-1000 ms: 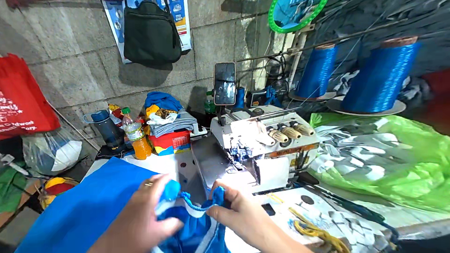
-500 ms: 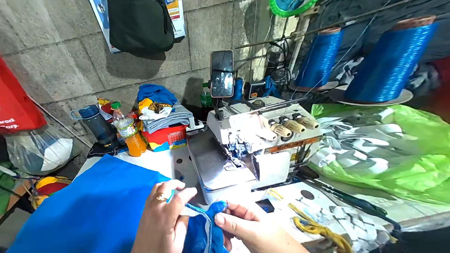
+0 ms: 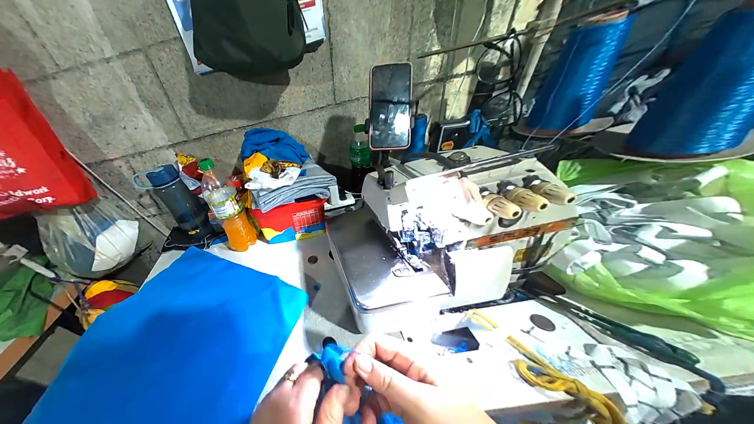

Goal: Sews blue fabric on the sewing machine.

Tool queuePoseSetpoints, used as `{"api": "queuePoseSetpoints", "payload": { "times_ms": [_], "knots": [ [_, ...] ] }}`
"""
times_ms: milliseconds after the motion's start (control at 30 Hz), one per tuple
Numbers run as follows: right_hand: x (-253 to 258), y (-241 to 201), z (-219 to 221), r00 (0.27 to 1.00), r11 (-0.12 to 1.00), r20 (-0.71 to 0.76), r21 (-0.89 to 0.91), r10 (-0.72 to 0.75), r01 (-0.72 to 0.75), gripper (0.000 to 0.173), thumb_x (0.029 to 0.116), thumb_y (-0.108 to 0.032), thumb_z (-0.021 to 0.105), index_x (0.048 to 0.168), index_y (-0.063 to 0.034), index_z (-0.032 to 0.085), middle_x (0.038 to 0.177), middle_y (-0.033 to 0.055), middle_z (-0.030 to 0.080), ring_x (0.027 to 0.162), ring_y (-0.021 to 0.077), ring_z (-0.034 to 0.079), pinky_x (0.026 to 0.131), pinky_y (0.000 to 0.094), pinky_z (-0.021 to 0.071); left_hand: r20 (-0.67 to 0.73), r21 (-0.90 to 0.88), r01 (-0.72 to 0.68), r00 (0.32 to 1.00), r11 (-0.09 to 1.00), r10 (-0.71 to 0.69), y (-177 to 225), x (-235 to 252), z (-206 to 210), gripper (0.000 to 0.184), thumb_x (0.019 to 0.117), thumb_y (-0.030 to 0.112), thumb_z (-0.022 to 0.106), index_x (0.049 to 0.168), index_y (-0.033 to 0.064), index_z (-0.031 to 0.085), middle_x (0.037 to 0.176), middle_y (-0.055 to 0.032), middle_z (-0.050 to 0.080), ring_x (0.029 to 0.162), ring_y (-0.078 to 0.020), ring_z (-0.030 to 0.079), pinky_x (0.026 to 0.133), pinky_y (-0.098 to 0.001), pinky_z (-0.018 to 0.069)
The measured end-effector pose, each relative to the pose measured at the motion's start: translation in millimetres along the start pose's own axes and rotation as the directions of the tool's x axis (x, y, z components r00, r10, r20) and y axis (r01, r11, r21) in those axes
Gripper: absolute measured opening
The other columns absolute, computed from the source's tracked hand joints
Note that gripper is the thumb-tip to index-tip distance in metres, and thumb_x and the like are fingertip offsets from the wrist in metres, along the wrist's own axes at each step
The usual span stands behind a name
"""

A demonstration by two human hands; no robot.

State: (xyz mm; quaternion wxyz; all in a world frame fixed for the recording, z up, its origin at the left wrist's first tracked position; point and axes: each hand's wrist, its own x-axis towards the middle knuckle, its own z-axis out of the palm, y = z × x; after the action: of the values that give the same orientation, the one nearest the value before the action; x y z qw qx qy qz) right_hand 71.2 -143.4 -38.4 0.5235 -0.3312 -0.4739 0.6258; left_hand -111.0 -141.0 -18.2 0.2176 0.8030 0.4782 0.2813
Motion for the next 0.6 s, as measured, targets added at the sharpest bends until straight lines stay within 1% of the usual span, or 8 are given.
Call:
{"api": "queuePoseSetpoints", "payload": {
  "times_ms": [67, 167, 200, 267, 367, 433, 533, 600],
  "knots": [
    [0, 2, -1, 0.998, 1.000, 0.064, 0.003, -0.010, 0.010, 0.019, 0.1049, -0.005, 0.044, 0.099, -0.0120, 0.061, 0.088, -0.0062, 0.073, 0.075, 0.0046, 0.070, 0.066, 0.0226, 0.0588, 0.113, -0.385, 0.169, 0.984, 0.907, -0.136, -8, 4, 6, 0.036, 0.1074, 0.009, 0.040, 0.129, -0.0122, 0.060, 0.110, -0.0162, 0.071, 0.093, -0.0158, 0.070, 0.083, -0.0321, 0.0577],
    [3, 10, -6, 0.998, 0.998, 0.044, -0.035, -0.044, 0.045, 0.018, 0.1062, -0.007, 0.042, 0.099, -0.0110, 0.059, 0.088, -0.0045, 0.070, 0.075, 0.0069, 0.069, 0.066, 0.0255, 0.0595, 0.331, -0.791, 0.413, 0.910, 0.452, -0.252, -16, 11, 20, 0.028, 0.1093, 0.011, 0.037, 0.125, -0.0003, 0.057, 0.098, -0.0016, 0.071, 0.084, -0.0110, 0.070, 0.077, -0.0318, 0.0606],
    [6, 14, -8, 0.999, 0.998, 0.003, -0.035, -0.050, 0.050, 0.019, 0.1061, -0.008, 0.041, 0.099, -0.0108, 0.058, 0.089, -0.0032, 0.070, 0.075, 0.0081, 0.070, 0.066, 0.0263, 0.0600, 0.331, -0.782, 0.433, 0.898, 0.449, -0.289, -20, 12, 27, 0.024, 0.1072, 0.008, 0.044, 0.124, -0.0007, 0.057, 0.099, -0.0024, 0.070, 0.086, -0.0113, 0.070, 0.078, -0.0319, 0.0600],
    [7, 26, -16, 0.993, 0.996, -0.097, -0.077, -0.060, 0.053, 0.019, 0.1045, -0.008, 0.042, 0.097, -0.0113, 0.059, 0.089, -0.0035, 0.071, 0.076, 0.0085, 0.071, 0.066, 0.0258, 0.0611, 0.207, -0.666, 0.369, 0.926, 0.648, -0.314, -34, 8, 44, 0.026, 0.1013, 0.001, 0.052, 0.126, -0.0069, 0.055, 0.109, -0.0091, 0.065, 0.094, -0.0120, 0.067, 0.082, -0.0305, 0.0574],
    [-23, 39, -46, 0.990, 0.968, -0.140, -0.249, -0.001, -0.034, 0.017, 0.1042, -0.012, 0.046, 0.096, -0.0116, 0.060, 0.082, -0.0078, 0.068, 0.073, 0.0046, 0.069, 0.068, 0.0239, 0.0600, 0.028, -0.337, 0.016, 1.000, 0.941, -0.007, -59, -14, 63, 0.020, 0.0951, 0.000, 0.057, 0.110, -0.0122, 0.065, 0.105, -0.0204, 0.071, 0.098, -0.0213, 0.070, 0.088, -0.0337, 0.0573],
    [-52, 54, -76, 0.999, 0.962, -0.038, -0.272, 0.023, -0.032, 0.022, 0.1050, -0.015, 0.048, 0.093, -0.0101, 0.067, 0.085, -0.0057, 0.073, 0.078, 0.0058, 0.071, 0.076, 0.0275, 0.0598, 0.057, -0.178, -0.241, 0.965, 0.954, 0.254, -67, -43, 75, 0.017, 0.0952, 0.007, 0.062, 0.099, -0.0028, 0.075, 0.103, -0.0182, 0.074, 0.105, -0.0301, 0.069, 0.096, -0.0425, 0.0527],
    [-70, 93, -101, 0.982, 0.965, 0.073, -0.210, 0.176, -0.158, 0.026, 0.1052, -0.022, 0.050, 0.098, -0.0130, 0.074, 0.093, -0.0045, 0.076, 0.085, 0.0067, 0.072, 0.080, 0.0282, 0.0591, 0.140, 0.028, -0.393, 0.912, 0.919, 0.385, -84, -75, 99, 0.018, 0.0964, 0.011, 0.062, 0.105, 0.0120, 0.079, 0.122, -0.0111, 0.074, 0.128, -0.0357, 0.059, 0.105, -0.0505, 0.0440],
    [-73, 127, -101, 0.875, 0.788, -0.003, -0.433, 0.485, -0.438, 0.030, 0.1034, -0.021, 0.055, 0.124, -0.0020, 0.066, 0.118, 0.0110, 0.070, 0.106, 0.0200, 0.068, 0.092, 0.0387, 0.0551, 0.043, 0.134, -0.464, 0.885, 0.875, 0.463, -95, -79, 109, 0.017, 0.0951, 0.013, 0.063, 0.102, 0.0167, 0.078, 0.114, -0.0076, 0.076, 0.123, -0.0301, 0.061, 0.104, -0.0414, 0.0446]
  ]
}}
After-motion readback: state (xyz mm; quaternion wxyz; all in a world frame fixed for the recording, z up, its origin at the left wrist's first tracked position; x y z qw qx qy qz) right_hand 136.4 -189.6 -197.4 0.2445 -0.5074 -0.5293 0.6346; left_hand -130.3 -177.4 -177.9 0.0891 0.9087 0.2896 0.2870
